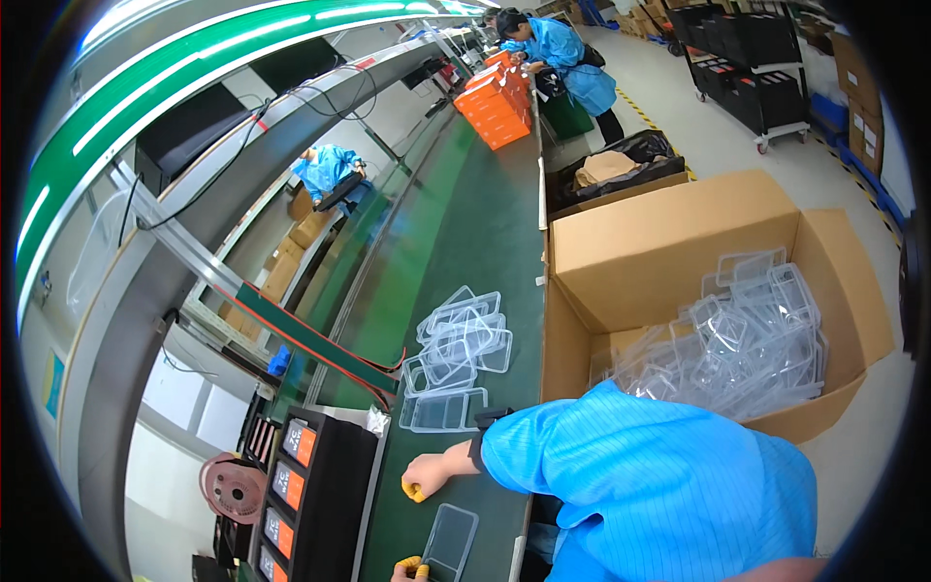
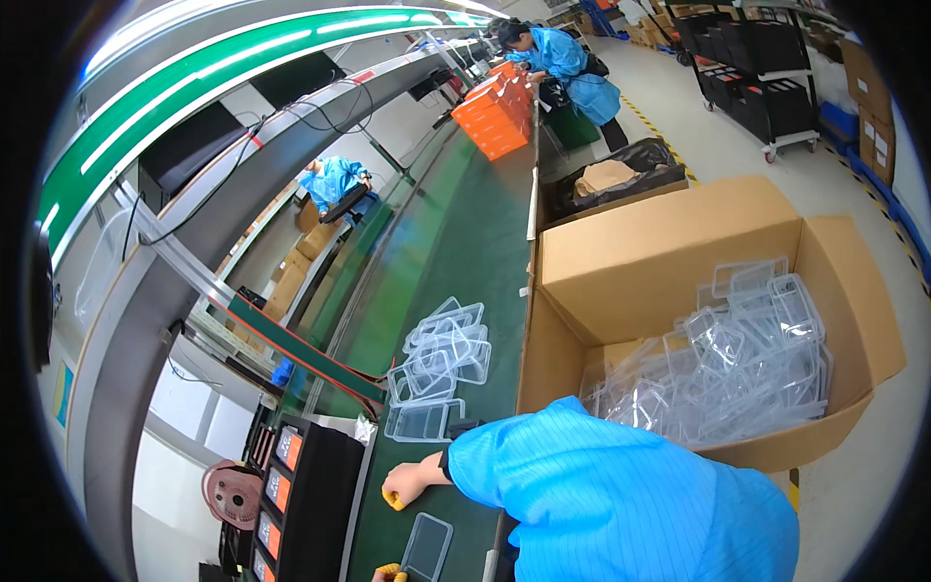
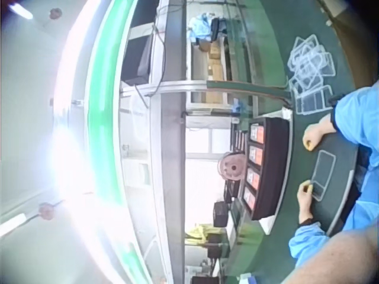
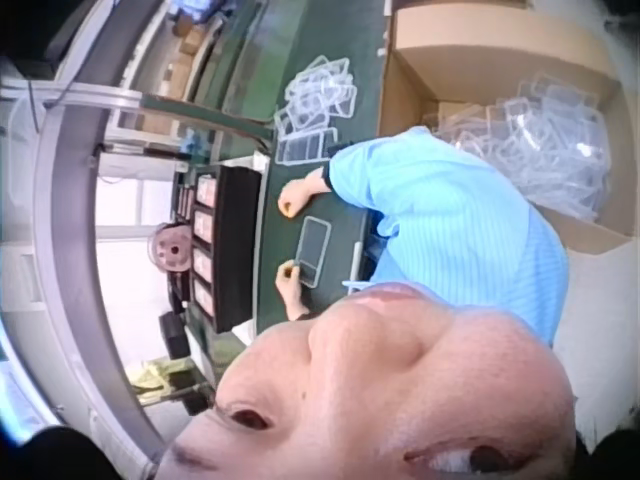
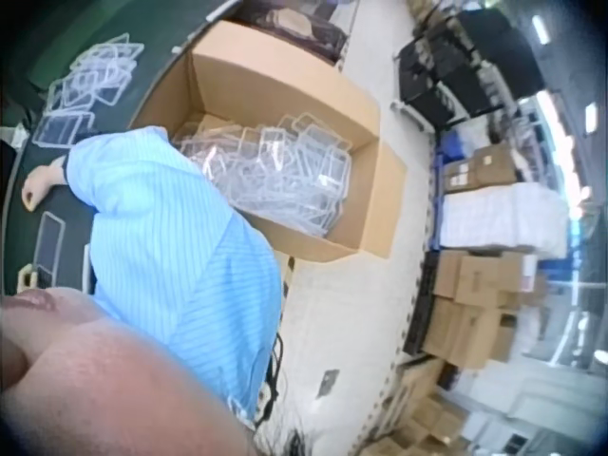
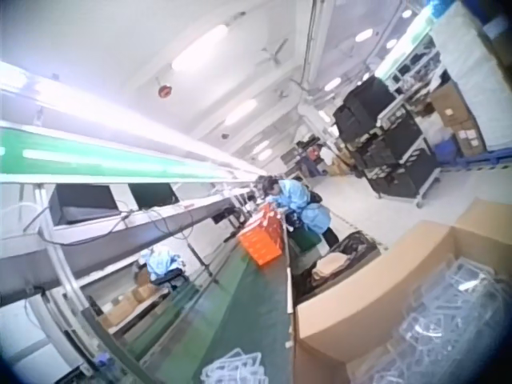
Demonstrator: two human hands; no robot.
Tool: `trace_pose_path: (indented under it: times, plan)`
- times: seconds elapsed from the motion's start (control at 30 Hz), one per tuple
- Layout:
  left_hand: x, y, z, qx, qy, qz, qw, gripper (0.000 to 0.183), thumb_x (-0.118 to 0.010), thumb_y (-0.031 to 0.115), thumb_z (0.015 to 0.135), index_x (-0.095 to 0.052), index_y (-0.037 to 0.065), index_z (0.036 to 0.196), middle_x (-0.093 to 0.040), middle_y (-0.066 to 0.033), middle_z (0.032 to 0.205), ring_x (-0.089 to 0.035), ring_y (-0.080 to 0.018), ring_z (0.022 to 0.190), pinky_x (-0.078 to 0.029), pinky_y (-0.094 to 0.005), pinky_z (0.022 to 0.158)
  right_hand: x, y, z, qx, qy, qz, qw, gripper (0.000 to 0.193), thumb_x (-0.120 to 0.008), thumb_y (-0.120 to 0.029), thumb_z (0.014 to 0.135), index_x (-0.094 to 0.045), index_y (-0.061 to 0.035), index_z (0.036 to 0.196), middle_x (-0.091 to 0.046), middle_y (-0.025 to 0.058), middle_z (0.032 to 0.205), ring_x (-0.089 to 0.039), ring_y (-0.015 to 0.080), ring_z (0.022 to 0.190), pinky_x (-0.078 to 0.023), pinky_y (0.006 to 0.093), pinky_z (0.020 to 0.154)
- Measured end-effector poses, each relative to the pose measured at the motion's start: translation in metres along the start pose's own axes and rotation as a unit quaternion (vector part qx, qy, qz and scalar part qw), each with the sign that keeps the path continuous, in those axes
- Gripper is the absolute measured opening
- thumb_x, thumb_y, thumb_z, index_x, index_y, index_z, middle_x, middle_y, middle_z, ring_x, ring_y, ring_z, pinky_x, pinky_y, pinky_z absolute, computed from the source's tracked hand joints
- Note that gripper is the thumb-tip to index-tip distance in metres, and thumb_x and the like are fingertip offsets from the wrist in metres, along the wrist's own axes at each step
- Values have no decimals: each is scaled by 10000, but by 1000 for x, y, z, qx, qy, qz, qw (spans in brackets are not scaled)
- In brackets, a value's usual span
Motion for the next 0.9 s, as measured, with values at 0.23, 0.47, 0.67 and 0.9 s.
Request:
trace_pose_path:
  times: [0.23, 0.47, 0.67, 0.9]
  plan:
    - [5, 17, -7, 54, 0, -52, 997, 163, -616, -11, 681, -593, 15, 840, -562, -12, 741, -472, -88, 640, -407, -215, 595, -33, -44, 19, 20, 21, -17, 999, 178, -596, -226, 655, -626, -66, 728, -616, 104, 702, -592, 286, 711, -455, 387, 611]
    - [-1, 68, -15, -45, 26, 213, 976, 155, -520, 0, 680, -574, 2, 826, -552, -147, 813, -525, -266, 753, -428, -336, 694, -60, -46, 35, 51, 26, -81, 995, 240, -565, -79, 672, -573, -20, 904, -538, 130, 952, -532, 292, 872, -436, 364, 710]
    - [0, 80, -13, -37, 77, 256, 963, 155, -493, -16, 682, -574, -3, 813, -548, -183, 837, -511, -335, 812, -409, -377, 762, -54, -50, 27, 91, 60, -127, 986, 314, -600, -158, 699, -569, -48, 992, -478, 101, 1008, -468, 243, 956, -393, 344, 772]
    - [10, 79, -21, -29, 109, 346, 931, 159, -507, 2, 687, -572, 2, 832, -548, -177, 836, -503, -339, 823, -405, -394, 764, -65, -53, 29, 37, -43, -97, 994, 547, -596, -284, 743, -424, -49, 1206, -353, 139, 1270, -292, 269, 1213, -198, 484, 995]
Point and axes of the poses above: each hand's wrist, its own z-axis towards the middle knuckle, its own x-axis out of the back of the hand, y = z × x, the point moved 10 cm from there along z, towards the middle knuckle
